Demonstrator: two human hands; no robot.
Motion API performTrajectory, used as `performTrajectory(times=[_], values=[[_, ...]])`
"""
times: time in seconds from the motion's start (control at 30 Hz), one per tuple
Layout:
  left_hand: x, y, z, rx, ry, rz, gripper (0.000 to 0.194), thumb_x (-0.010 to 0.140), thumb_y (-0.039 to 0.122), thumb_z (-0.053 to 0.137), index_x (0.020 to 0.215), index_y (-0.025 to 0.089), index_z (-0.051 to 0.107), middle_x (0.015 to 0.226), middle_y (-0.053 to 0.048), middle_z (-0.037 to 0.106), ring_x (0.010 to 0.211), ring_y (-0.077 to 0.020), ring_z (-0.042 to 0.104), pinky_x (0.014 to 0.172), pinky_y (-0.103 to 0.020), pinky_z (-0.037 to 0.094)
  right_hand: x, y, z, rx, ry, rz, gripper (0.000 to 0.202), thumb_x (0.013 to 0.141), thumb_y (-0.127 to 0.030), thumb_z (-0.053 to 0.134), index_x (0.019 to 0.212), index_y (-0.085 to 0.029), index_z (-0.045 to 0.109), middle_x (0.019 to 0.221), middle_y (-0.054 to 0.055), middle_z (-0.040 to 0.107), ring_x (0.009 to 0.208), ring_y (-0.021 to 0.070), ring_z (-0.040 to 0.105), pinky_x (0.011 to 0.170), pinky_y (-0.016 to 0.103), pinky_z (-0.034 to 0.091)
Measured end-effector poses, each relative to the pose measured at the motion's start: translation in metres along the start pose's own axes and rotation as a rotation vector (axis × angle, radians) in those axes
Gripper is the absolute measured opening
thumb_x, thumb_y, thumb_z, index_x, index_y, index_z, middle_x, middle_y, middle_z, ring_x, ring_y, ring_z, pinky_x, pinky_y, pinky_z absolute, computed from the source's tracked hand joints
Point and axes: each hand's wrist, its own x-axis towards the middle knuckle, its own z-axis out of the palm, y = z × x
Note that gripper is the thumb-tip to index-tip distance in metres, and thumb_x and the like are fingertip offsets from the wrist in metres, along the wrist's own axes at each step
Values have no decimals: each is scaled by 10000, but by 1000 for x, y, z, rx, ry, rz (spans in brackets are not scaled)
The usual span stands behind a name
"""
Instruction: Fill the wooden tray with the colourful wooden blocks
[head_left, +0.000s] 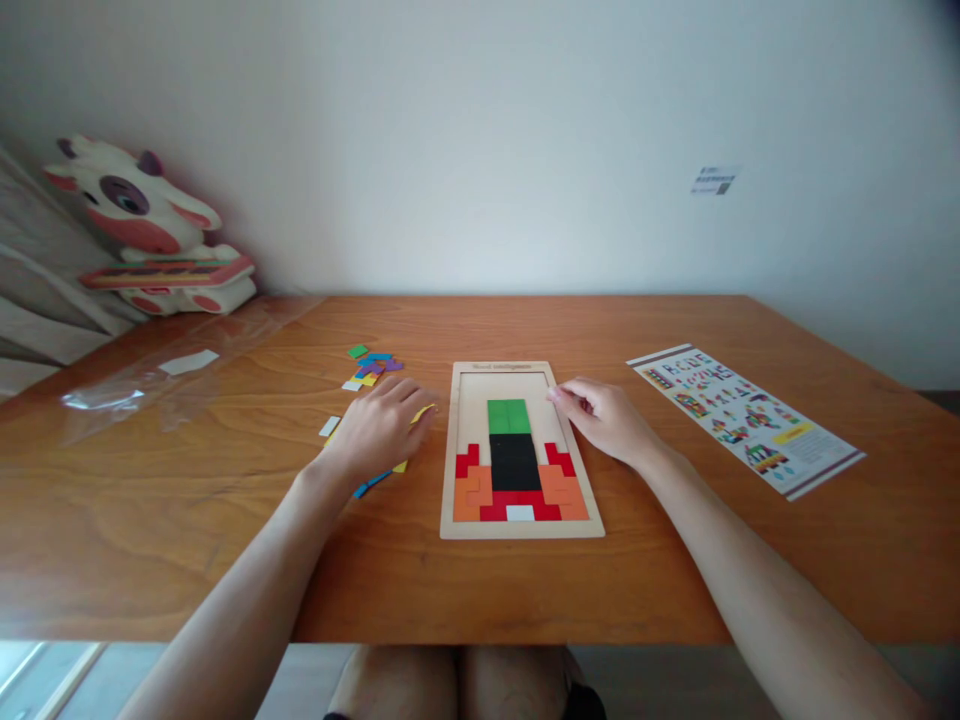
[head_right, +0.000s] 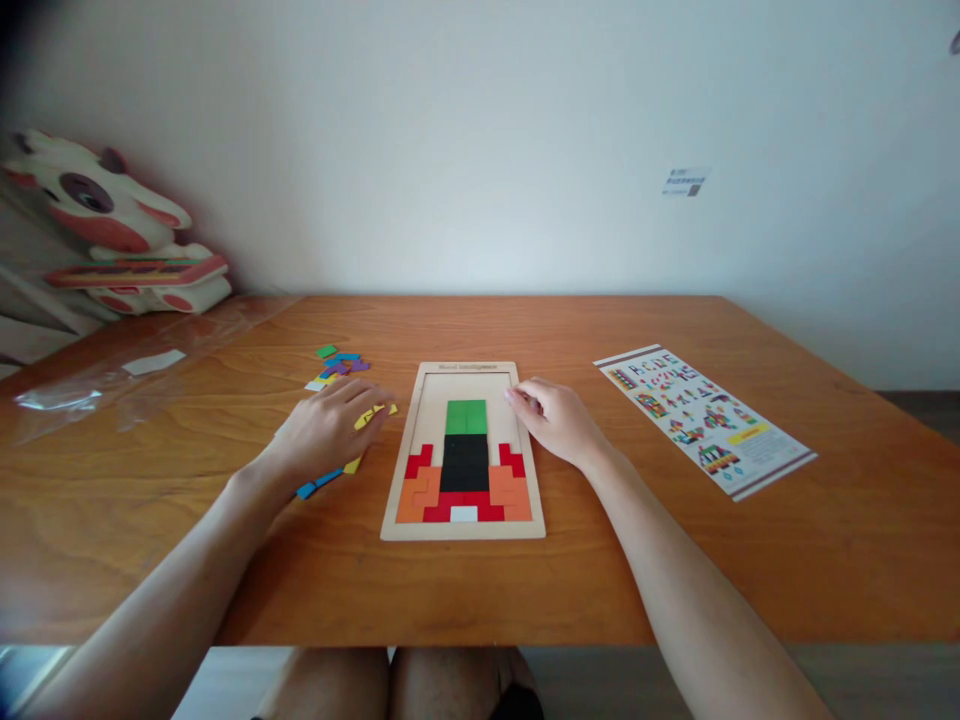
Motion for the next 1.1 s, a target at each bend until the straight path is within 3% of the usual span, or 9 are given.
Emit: performTrajectory(times=[0.1, 0.2, 0.3, 0.43, 0.57, 0.7, 0.87, 1.0, 1.1], values=[[-10, -31, -5, 49, -13, -87, 191, 948, 279, 525, 972, 215, 703, 1014, -77, 713, 958, -245, 653, 787, -336, 527, 0, 4, 1, -34, 19, -27, 440, 983, -549, 439, 920, -190, 685, 794, 64, 666, 664, 180, 555, 640, 318, 403], [-24, -62, -12, 91, -3, -223, 276, 959, 402, 514, 967, 212, 713, 1008, -81, 719, 946, -247, 663, 789, -339, 530, 0, 7, 3, -47, 40, -54, 411, 988, -520, 448, 933, -188, 684, 800, 59, 655, 662, 176, 560, 641, 317, 412], [-32, -76, -17, 53, -52, -288, 382, 943, 532, 509, 918, 217, 726, 968, -74, 733, 913, -235, 683, 809, -333, 532, 0, 10, 6, -51, 54, -73, 382, 991, -487, 457, 899, -190, 680, 770, 44, 637, 641, 168, 555, 635, 313, 418], [-27, -66, -12, -79, -124, -138, 364, 915, 544, 557, 1052, 250, 722, 1117, -58, 733, 1030, -236, 677, 942, -351, 518, 0, 12, 8, -42, 63, -66, 341, 985, -462, 476, 929, -192, 675, 783, 43, 640, 651, 170, 571, 637, 313, 436], [-19, -56, 6, -121, -118, -36, 346, 966, 340, 477, 1236, 225, 661, 1270, -70, 686, 1217, -236, 605, 1090, -389, 448, -1, 12, 10, -42, 64, -69, 331, 984, -457, 475, 954, -193, 673, 804, 51, 651, 666, 177, 584, 637, 319, 450], [-19, -55, 14, -162, -214, -31, 389, 965, 222, 411, 1277, 221, 643, 1284, -62, 682, 1190, -216, 626, 1072, -367, 465, 0, 11, 12, -43, 70, -75, 332, 983, -462, 477, 966, -193, 672, 804, 50, 652, 657, 174, 582, 634, 318, 455], [-15, -44, 9, -127, -228, -198, 333, 989, 347, 432, 1142, 250, 711, 1146, -42, 744, 1065, -236, 682, 945, -343, 522, 0, 9, 12, -25, 74, -81, 344, 980, -475, 475, 960, -197, 677, 797, 51, 657, 646, 173, 581, 621, 316, 460], [-8, -27, 10, 7, -118, -455, 370, 936, 482, 534, 1063, 189, 720, 1088, -109, 735, 983, -289, 693, 812, -363, 546, 0, 8, 12, -22, 79, -84, 351, 976, -489, 478, 983, -206, 685, 813, 51, 671, 644, 175, 584, 621, 319, 461], [-5, -23, 14, 44, -139, -533, 350, 892, 474, 602, 1018, 173, 729, 1061, -125, 733, 984, -312, 690, 804, -380, 545, 0, 8, 12, -18, 76, -82, 343, 973, -485, 480, 982, -207, 682, 806, 49, 666, 647, 176, 585, 621, 320, 461]])
